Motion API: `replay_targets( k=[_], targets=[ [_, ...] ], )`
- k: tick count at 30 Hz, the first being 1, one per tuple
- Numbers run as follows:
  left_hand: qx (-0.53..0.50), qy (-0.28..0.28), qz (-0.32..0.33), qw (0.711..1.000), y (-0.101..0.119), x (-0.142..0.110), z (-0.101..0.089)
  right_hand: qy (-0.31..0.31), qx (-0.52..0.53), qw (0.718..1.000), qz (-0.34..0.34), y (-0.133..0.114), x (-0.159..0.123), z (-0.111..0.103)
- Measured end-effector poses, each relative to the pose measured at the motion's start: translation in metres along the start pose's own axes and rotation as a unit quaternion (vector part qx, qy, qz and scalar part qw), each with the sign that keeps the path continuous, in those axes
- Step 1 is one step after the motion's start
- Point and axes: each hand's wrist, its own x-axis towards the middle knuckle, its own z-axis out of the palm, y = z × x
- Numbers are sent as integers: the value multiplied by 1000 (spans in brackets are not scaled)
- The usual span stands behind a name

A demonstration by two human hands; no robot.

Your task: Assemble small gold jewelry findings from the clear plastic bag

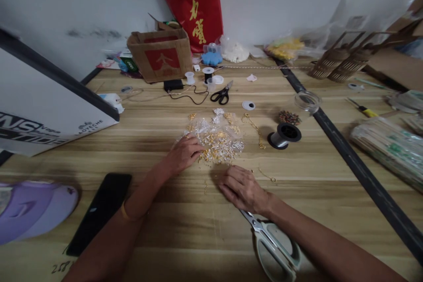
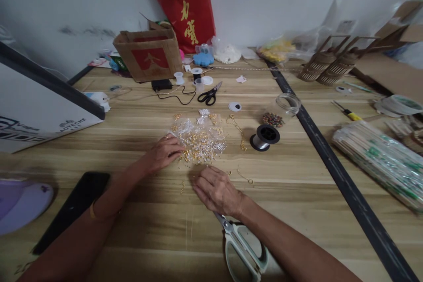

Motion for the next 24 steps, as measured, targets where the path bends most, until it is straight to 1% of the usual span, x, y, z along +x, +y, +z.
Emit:
replay_targets(
  k=[6,13,20,24],
  targets=[
    [-6,-7,3,1000,-4,0,-2,0,-8,1000,2,0,0,0],
    [-9,-31,9,999,-7,0,-6,-1,-6,1000,-2,1,-2,2],
    [-15,7,-5,1000,-4,1,-4,-1,-4,1000,-1,0,0,0],
    [-11,8,-14,1000,2,2,0,0,-3,1000,3,-1,2,-1]
  ],
)
